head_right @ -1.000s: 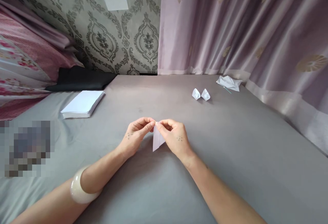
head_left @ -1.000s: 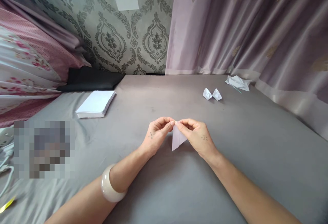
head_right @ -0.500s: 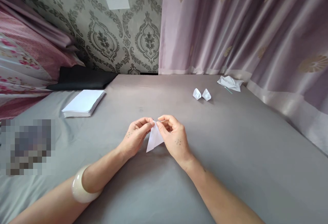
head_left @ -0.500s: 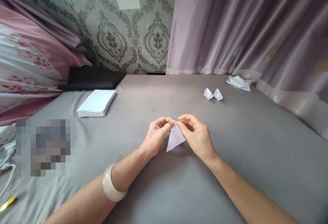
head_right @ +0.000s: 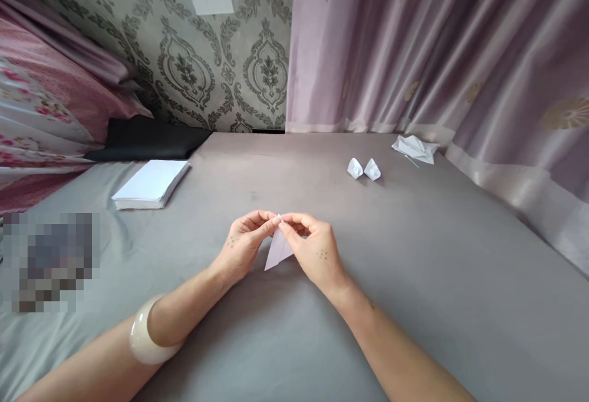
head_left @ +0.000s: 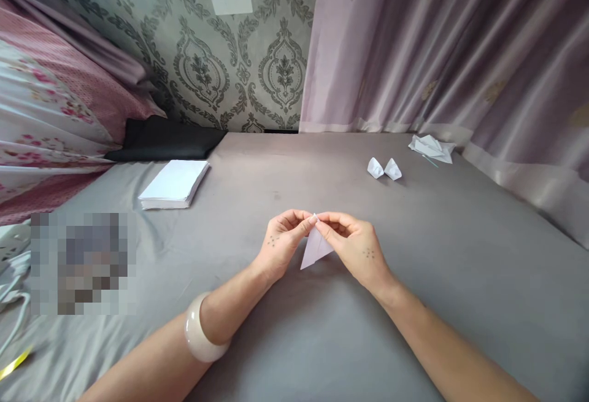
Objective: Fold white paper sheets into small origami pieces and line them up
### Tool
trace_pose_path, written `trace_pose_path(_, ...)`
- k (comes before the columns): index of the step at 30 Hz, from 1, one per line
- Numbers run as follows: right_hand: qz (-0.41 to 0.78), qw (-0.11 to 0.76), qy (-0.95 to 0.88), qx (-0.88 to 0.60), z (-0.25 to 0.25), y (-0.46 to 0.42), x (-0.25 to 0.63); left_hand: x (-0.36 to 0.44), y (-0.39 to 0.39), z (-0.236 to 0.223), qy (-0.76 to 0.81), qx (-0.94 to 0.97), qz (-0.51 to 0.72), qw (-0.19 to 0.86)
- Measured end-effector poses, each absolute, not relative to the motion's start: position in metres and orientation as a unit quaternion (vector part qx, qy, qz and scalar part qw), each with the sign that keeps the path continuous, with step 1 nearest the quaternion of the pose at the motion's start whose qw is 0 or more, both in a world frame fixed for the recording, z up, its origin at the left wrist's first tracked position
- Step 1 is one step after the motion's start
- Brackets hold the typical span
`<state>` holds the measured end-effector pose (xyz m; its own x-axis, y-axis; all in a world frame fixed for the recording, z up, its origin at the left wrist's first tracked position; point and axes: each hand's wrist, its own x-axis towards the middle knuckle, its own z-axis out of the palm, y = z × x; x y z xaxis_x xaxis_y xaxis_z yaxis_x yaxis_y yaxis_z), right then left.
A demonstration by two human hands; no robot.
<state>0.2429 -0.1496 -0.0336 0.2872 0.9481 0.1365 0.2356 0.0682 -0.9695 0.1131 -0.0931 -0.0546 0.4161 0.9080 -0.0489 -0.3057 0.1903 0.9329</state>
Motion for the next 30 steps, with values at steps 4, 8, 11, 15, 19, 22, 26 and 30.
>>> trace_pose_path(4,0.438,0.546,-0.404,-0.589,-0.035,-0.147,0.246,0.115,-0.094,-0.055,0.322,0.471,0.434,0.697)
trace_pose_path(8,0.476,0.543,-0.372,-0.583,-0.038,-0.145,0.248,0.117,-0.094,-0.054,0.314,0.461,0.460,0.691)
trace_pose_path(11,0.472,0.548,-0.369,-0.584,-0.041,-0.143,0.249,0.118,-0.093,-0.057,0.303,0.471,0.449,0.696)
trace_pose_path(15,0.486,0.554,-0.365,-0.569,-0.041,-0.142,0.248,0.117,-0.088,-0.063,0.302,0.574,0.449,0.615)
trace_pose_path(19,0.494,0.537,-0.376,-0.571,-0.045,-0.138,0.245,0.118,-0.084,-0.066,0.331,0.637,0.486,0.499)
trace_pose_path(22,0.442,0.513,-0.434,-0.594,-0.054,-0.131,0.244,0.120,-0.083,-0.064,0.363,0.624,0.475,0.503)
trace_pose_path(26,0.293,0.484,-0.542,-0.621,-0.062,-0.124,0.249,0.120,-0.083,-0.059,0.356,0.563,0.425,0.613)
trace_pose_path(30,0.331,0.471,-0.536,-0.618,-0.057,-0.128,0.255,0.119,-0.083,-0.054,0.312,0.532,0.390,0.683)
